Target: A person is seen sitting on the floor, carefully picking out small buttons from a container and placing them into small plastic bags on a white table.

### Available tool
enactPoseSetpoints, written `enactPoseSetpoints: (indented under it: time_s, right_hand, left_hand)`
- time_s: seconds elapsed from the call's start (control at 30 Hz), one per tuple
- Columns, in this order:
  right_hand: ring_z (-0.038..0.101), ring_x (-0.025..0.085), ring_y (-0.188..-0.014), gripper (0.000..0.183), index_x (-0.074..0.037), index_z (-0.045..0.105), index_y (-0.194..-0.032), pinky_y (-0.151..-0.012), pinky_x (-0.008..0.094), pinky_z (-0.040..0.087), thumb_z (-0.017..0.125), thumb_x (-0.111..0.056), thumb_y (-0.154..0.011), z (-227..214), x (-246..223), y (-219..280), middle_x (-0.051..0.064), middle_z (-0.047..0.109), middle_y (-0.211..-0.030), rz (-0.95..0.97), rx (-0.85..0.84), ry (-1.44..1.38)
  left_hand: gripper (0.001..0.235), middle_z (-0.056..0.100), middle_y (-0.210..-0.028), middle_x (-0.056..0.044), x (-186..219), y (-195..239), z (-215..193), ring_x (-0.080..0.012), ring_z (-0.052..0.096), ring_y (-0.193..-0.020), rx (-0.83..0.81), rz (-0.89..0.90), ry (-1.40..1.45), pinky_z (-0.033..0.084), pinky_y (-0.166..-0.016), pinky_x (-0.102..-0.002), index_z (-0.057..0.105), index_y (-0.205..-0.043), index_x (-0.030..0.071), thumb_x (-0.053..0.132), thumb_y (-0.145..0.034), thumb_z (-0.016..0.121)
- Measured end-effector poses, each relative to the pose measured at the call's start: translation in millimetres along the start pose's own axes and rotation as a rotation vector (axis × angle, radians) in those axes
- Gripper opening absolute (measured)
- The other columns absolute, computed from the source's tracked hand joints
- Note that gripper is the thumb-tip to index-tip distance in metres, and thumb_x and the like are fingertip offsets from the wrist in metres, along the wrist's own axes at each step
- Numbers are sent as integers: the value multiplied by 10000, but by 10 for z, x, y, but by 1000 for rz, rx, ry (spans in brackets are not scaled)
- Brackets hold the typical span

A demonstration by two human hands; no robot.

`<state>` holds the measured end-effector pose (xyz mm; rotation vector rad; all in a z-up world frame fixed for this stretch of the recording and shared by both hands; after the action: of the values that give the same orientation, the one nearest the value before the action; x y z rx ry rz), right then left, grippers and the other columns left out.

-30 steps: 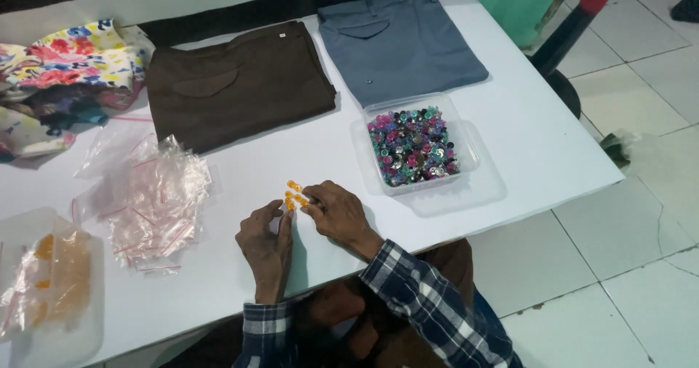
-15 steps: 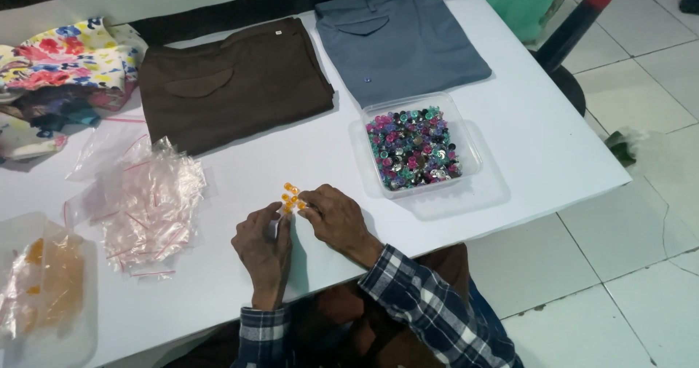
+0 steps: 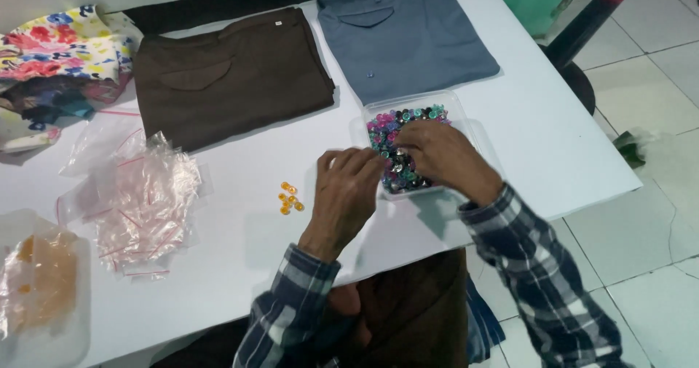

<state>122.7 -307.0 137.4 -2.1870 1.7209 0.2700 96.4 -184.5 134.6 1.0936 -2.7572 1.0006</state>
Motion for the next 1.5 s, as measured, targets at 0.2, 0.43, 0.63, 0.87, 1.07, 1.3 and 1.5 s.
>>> enactPoseSetpoints:
  time_s: [0.2,0.43,0.63,0.87,1.07,1.3,1.5]
  right_hand:
    - [689,358,-1112,328,-77,745,-1141,-891,465,580,660,-204,-851,187,42,-323,104,752,-1156,2,-450,385]
    - [755,373,-866,260,-40,778,-1022,-675,462,607,717,-159,-799,301,375,-171,176,782,-876,-42,-631,333]
    - [771,307,-895,351,-181,790,-1105,-742,416,606,676,-25,-813,49,564,-192,118,800,-948,164,-658,286]
    - [738,362,-1002,342,-97,743,-1194,-845,478,600,584,-15,-903,-53,328,-569,175,769,-1052,111,-427,213]
    - [752,355,-922,308,-112,740,-1185,-811,482,605,599,-165,-916,264,432,-385,184,770,-1058,119,-649,311]
    - [724,373,-1080,381,-194,713,-1279,-919,487,581,583,-122,-929,-10,272,-16,115,701,-1309,110,-825,271]
    - [688,436,-1141,404,-100,700,-1304,-1018,525,524,515,-46,-948,-273,429,-225,207,706,-1287,344,-598,-34]
  left_hand:
    - [537,698,-1228,-34,-243,-441,914,-267,492,-1348,-468,-80,-135,243,-1132,-620,614,-1344,253,81,-840,686]
    - [407,688,-1243,-84,-275,-417,825,-266,475,-1362,-508,-117,-40,292,-1143,-593,669,-1266,181,104,-866,683]
    - [313,725,-1141,-105,-271,-470,812,-290,469,-1373,-558,-99,9,258,-1149,-643,730,-1130,159,41,-859,625]
    - [361,692,-1173,-154,-234,-507,712,-329,537,-1312,-395,-81,99,266,-1140,-645,647,-1207,118,19,-860,630]
    - [525,632,-1297,-203,-130,-529,618,-379,508,-1324,-417,-72,11,172,-1124,-706,540,-1326,68,-17,-816,632]
    - [333,732,-1113,-143,-135,-458,808,-357,449,-1361,-517,-35,-56,171,-1101,-716,663,-1197,95,38,-882,571]
    - [286,751,-1040,-128,-96,-465,743,-356,448,-1342,-528,-35,-51,186,-1093,-708,721,-1105,112,55,-876,561]
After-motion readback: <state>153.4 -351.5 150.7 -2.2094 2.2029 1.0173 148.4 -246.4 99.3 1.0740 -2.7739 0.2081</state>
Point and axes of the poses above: each hand's wrist, its own y-axis away from the middle knuckle, its own z-axis out of the palm, x = y × z, the point moved 10 cm from there along -y, towards the middle knuckle
